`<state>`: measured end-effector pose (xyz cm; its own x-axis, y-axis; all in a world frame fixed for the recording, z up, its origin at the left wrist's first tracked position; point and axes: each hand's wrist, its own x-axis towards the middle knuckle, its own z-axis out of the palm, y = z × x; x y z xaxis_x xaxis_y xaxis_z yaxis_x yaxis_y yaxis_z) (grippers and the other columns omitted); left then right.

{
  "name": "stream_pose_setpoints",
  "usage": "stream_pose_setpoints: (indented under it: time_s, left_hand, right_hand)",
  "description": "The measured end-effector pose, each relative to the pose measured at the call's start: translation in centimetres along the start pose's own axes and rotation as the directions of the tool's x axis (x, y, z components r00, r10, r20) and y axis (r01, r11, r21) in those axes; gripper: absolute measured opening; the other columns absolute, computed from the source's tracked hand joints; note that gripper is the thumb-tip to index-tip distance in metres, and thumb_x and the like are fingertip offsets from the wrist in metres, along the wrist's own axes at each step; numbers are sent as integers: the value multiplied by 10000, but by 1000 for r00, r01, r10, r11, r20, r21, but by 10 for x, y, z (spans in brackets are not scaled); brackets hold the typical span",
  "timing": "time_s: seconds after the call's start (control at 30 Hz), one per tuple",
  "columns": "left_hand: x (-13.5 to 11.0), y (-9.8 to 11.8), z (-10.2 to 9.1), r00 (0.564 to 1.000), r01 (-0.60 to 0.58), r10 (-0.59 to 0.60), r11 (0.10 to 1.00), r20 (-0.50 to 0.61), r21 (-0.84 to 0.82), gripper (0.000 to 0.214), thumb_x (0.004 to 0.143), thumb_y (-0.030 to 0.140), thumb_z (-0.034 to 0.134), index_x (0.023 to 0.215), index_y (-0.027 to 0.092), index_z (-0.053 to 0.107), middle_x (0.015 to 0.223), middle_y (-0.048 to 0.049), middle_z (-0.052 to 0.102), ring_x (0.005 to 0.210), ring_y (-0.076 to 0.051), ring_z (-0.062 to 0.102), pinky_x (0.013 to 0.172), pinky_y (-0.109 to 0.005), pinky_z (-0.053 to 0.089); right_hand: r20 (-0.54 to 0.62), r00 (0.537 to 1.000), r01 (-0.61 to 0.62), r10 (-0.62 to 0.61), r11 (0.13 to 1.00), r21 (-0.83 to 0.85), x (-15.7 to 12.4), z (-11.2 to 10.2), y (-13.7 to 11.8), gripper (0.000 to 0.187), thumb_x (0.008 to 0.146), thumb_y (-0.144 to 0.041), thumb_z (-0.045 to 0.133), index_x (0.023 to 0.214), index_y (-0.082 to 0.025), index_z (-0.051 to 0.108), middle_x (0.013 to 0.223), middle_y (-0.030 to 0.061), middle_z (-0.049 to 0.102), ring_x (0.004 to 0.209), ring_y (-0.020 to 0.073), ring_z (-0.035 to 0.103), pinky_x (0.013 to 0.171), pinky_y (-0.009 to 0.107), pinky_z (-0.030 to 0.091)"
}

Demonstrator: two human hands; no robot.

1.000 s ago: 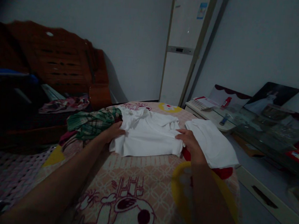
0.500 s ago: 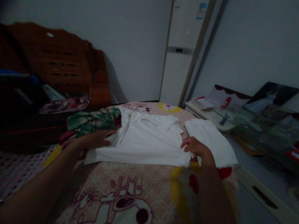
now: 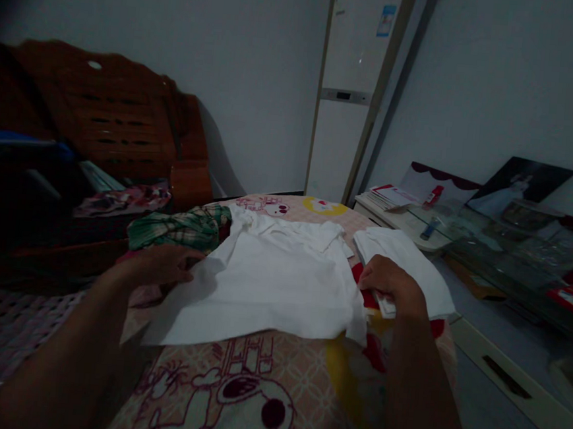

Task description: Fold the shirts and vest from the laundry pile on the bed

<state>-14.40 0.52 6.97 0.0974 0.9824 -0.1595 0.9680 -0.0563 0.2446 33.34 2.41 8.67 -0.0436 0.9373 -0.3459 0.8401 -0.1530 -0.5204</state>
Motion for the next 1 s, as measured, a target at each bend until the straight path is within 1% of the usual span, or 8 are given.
stream_pose_setpoints:
  time_s: [0.1,0.17,0.27,0.3,0.53,0.67,0.9,1.0]
  left_hand:
    - [-2,29,2,989,-66,68,998,-129,23,146,705,159,685,843,190,722,740,-39,674,704,-203,612,669,-270,407]
    - [-8,60,9,956,-286,292,951,30,-119,45,769,197,650,778,190,693,729,-17,671,676,-161,594,652,-245,396]
    - [-22,105,30,731,-538,611,790,303,-294,137,749,289,704,854,203,681,782,-4,684,696,-147,610,635,-222,406]
    - [-27,116,39,704,-595,635,772,318,-225,218,703,323,749,868,205,673,792,-7,684,692,-156,610,624,-231,405]
    - [-39,141,79,731,-682,638,700,243,212,276,752,266,669,992,131,655,897,-137,699,757,-266,658,661,-337,469]
    - [-30,139,72,723,-681,642,725,254,108,95,751,187,630,834,159,668,753,-77,680,678,-215,631,628,-299,458]
    - [-22,124,64,446,-584,747,660,493,-473,190,678,54,670,824,173,690,639,51,611,565,-91,532,533,-177,394]
    - [-17,123,59,420,-524,765,644,489,-557,142,765,166,688,905,165,715,707,10,671,628,-118,606,583,-187,444]
  right_hand:
    - [-87,984,153,-157,987,-51,-5,9,-28,38,630,-174,672,611,-158,699,462,9,575,379,104,467,388,216,318]
    - [66,934,352,-351,936,1,-9,24,-49,47,656,-185,656,644,-164,696,529,3,614,432,105,518,418,200,352]
    - [336,838,445,-430,895,34,-11,61,-78,70,664,-221,688,651,-155,671,546,-6,613,463,105,545,443,191,375]
    - [411,807,468,-423,884,-8,-10,74,-84,80,661,-225,703,658,-154,665,523,-13,597,460,105,539,452,192,372]
    - [445,736,677,-511,574,-461,-8,130,-100,172,611,-270,740,723,-144,703,743,111,713,719,234,663,587,262,425]
    - [460,763,634,-454,665,-396,-8,128,-99,63,631,-132,593,615,-137,653,584,81,663,571,189,635,529,244,417]
    - [746,566,435,-351,896,92,0,138,-90,38,608,-112,596,603,-150,601,441,-59,548,421,102,545,419,164,411]
    - [738,577,368,-350,918,147,3,130,-89,37,654,-138,582,637,-142,615,468,-45,573,440,111,576,450,180,451]
